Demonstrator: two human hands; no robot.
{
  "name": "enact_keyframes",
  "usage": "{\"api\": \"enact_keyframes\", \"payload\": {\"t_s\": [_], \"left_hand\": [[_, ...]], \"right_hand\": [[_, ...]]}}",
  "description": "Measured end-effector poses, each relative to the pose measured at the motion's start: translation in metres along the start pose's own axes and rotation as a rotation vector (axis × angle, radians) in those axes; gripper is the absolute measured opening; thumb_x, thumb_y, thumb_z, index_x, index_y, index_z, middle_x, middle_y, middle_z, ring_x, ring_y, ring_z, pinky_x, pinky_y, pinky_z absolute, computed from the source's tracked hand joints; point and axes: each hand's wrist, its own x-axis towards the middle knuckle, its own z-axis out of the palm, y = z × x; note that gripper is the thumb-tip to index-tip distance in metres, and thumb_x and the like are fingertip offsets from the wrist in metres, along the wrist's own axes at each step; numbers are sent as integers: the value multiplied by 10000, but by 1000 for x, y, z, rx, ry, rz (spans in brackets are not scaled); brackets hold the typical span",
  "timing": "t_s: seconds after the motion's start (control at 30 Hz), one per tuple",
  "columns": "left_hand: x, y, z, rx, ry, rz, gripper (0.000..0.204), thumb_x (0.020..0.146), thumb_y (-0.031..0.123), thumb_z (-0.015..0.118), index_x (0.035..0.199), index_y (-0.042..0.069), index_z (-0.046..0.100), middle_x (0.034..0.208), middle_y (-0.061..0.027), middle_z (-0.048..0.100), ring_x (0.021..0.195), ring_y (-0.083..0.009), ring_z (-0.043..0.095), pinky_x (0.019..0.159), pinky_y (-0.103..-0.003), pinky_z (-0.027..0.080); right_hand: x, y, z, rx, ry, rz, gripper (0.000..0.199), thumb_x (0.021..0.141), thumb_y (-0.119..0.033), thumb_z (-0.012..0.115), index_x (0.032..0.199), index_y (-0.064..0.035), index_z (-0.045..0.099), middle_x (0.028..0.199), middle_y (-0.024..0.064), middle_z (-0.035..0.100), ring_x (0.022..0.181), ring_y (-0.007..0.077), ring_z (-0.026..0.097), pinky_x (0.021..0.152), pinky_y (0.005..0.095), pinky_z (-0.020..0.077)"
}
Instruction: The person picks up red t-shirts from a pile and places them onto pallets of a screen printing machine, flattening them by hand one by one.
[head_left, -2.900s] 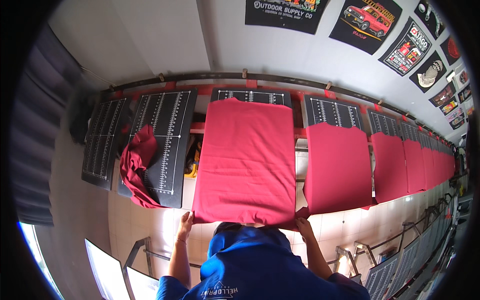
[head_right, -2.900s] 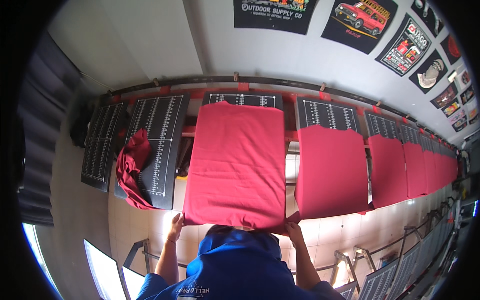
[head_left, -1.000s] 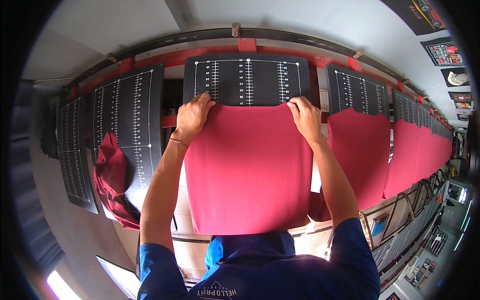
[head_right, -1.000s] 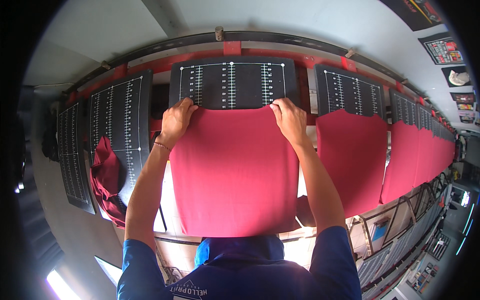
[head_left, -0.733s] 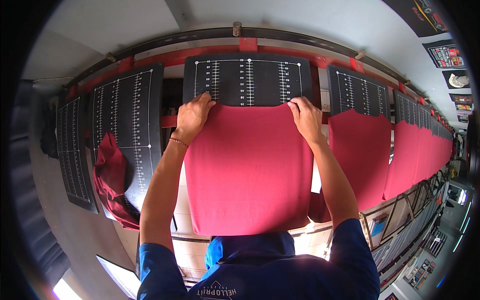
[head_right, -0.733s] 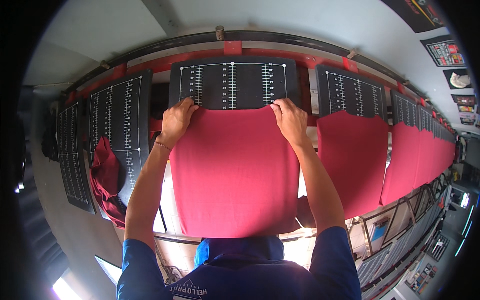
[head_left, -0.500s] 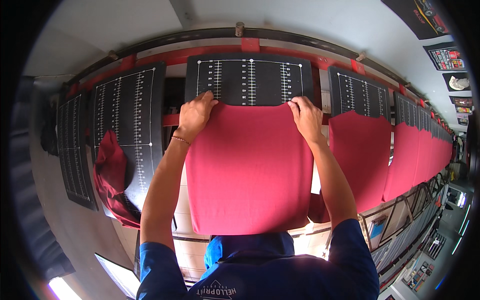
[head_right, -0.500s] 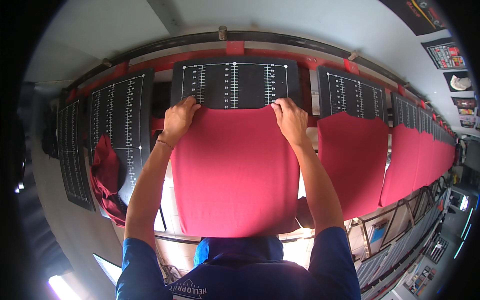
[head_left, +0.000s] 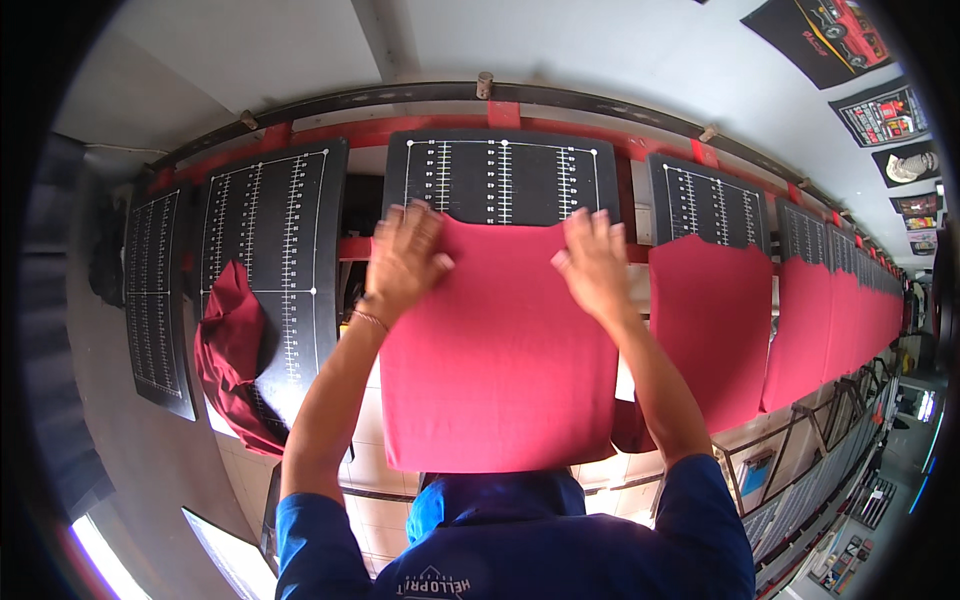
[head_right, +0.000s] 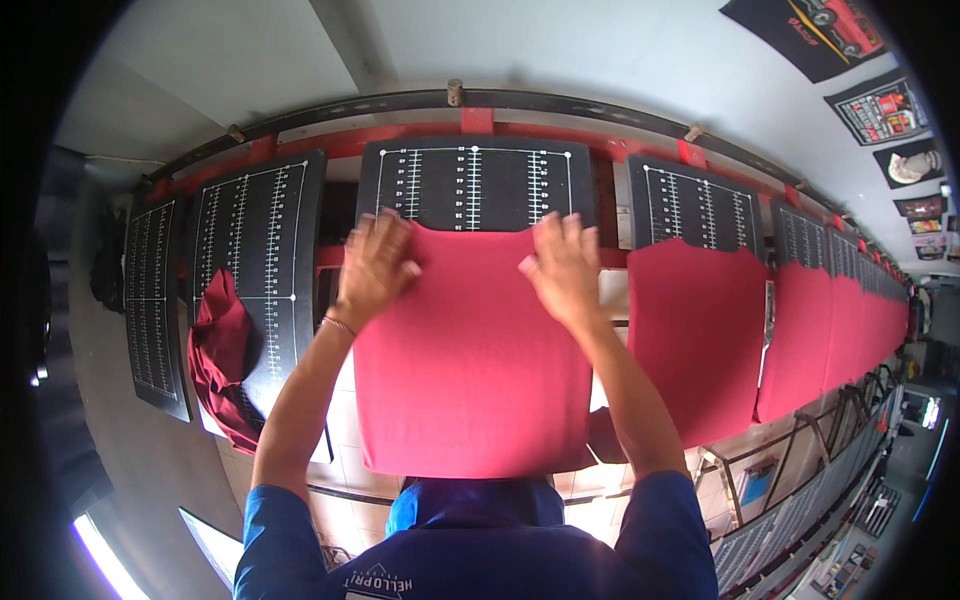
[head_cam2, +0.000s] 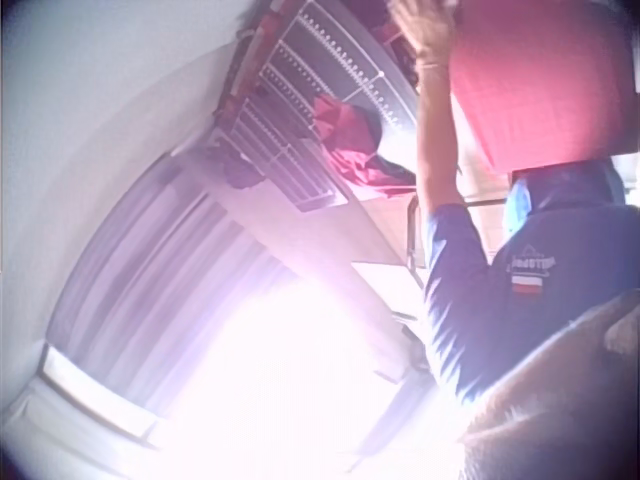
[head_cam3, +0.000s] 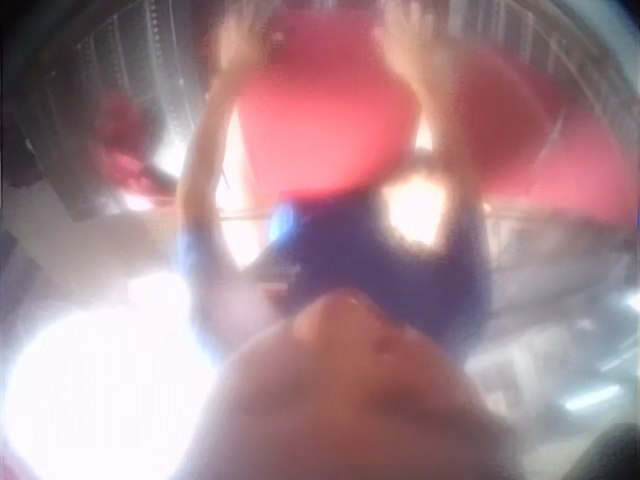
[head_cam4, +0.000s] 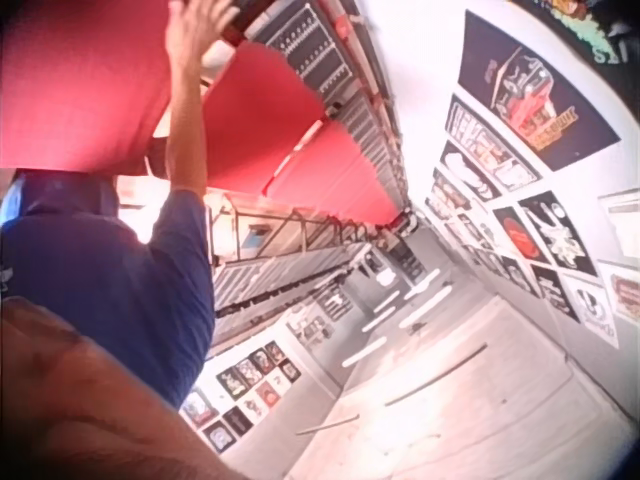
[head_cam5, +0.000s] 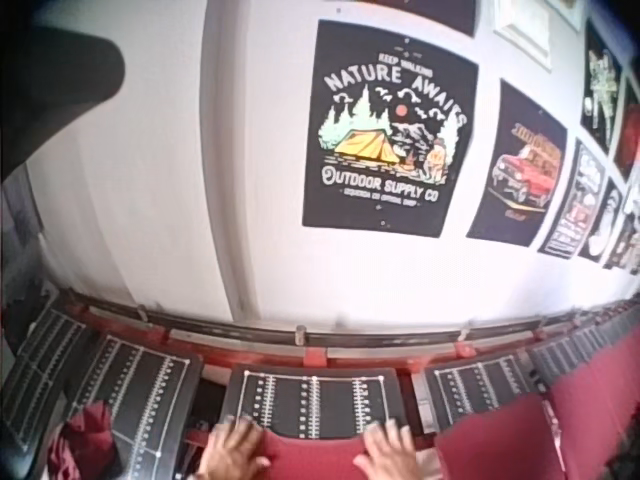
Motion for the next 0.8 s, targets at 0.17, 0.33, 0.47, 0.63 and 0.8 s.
{"api": "enact_keyframes", "payload": {"t_s": [0.17, 0.33, 0.47, 0.63, 0.8], "left_hand": [[-65, -28, 10, -525, 133, -426, 482, 1042, 302, 523, 1377, -45, 503, 1397, -238, 520, 1272, -405, 514, 1069, -438, 426], [-212, 5, 43, -1660, -202, -1304, 506, 1069, 385, 486, 1378, -12, 534, 1276, -155, 623, 1130, -254, 619, 949, -366, 523], [-273, 17, 37, -1751, -86, -1154, 566, 1056, 497, 473, 1316, 7, 587, 1185, -98, 668, 1043, -185, 648, 887, -354, 548], [-281, 27, 35, -1743, -60, -1107, 579, 1036, 544, 490, 1294, 39, 603, 1134, -78, 681, 997, -179, 660, 861, -357, 560], [-294, 30, 21, -1907, -100, -1127, 520, 1049, 455, 517, 1326, 20, 587, 1207, -92, 678, 1097, -208, 650, 940, -371, 540]], "right_hand": [[-56, 80, 7, 489, 302, 446, 587, 1073, -335, 442, 1491, 71, 374, 1534, 255, 415, 1424, 406, 399, 1172, 443, 340], [-218, 34, 70, 1546, -91, 914, 541, 1094, -372, 400, 1454, 26, 475, 1454, 175, 543, 1327, 300, 533, 1114, 395, 408], [-262, 18, 87, 1857, -127, 1079, 582, 1080, -451, 417, 1399, 25, 523, 1391, 167, 582, 1267, 271, 571, 1075, 406, 454], [-257, 0, 63, 1820, 40, 1110, 620, 1062, -506, 436, 1376, 19, 538, 1354, 177, 603, 1220, 273, 601, 1046, 402, 485], [-320, -7, 79, 2084, -196, 1157, 585, 1071, -463, 439, 1356, 36, 548, 1324, 167, 621, 1176, 275, 630, 998, 386, 506]]}}
